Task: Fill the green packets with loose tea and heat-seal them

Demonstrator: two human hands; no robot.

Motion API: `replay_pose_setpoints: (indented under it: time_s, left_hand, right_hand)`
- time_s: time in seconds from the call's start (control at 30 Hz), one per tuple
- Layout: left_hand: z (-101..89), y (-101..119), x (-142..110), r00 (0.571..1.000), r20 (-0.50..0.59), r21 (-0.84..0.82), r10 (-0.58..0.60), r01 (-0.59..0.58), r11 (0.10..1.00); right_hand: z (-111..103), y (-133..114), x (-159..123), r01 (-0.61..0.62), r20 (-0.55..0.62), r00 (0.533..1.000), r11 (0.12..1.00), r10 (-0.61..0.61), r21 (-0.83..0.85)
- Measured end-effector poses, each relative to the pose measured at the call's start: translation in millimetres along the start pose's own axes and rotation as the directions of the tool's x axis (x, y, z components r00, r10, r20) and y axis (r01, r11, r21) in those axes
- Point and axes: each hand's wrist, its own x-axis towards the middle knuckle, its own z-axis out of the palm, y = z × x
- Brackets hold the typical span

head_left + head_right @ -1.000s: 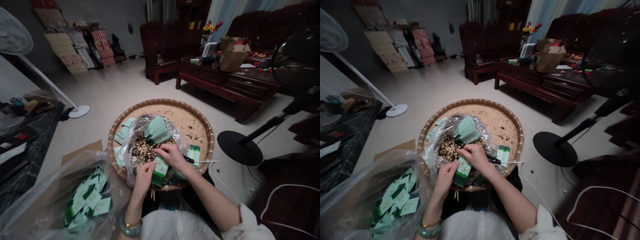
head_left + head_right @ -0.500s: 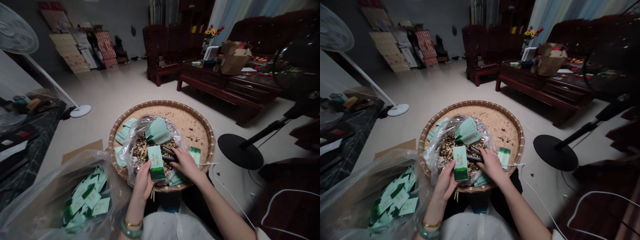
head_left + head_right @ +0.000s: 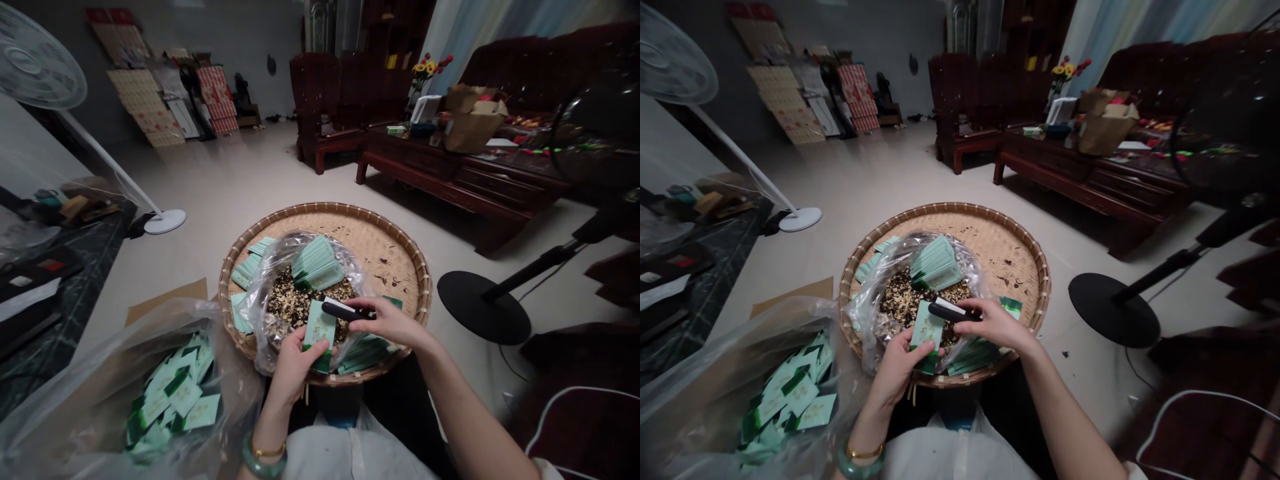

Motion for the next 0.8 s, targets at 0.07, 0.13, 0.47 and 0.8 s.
replay_pose_setpoints:
  time_s: [0.07, 0.13, 0.47, 0.8]
  left_hand:
    - [0.2, -1, 1, 1.0, 0.026, 0.064, 0.014, -0.016, 0.998]
    - [-0.4, -2, 1, 0.999, 0.033, 0.099, 0.023, -0.026, 0.995]
    - [-1.0, -1, 1, 1.0, 0.016, 0.118, 0.016, -0.017, 0.993]
    - [0.1, 1, -3, 0.999, -0.011, 0.059, -0.03, 0.031, 0.998]
  right_hand:
    - [5, -6, 2, 0.0, 0.001, 1.0, 1.0, 0.0, -0.007]
    - [10, -10, 5, 0.006, -0.007, 1.0, 1.0, -0.006, -0.018]
    - [18, -12, 15, 0.07, -0.115, 0.99, 0.992, -0.083, -0.109]
    - [18, -4, 19, 0.088, -0.169, 0.98, 0.989, -0.107, -0.116]
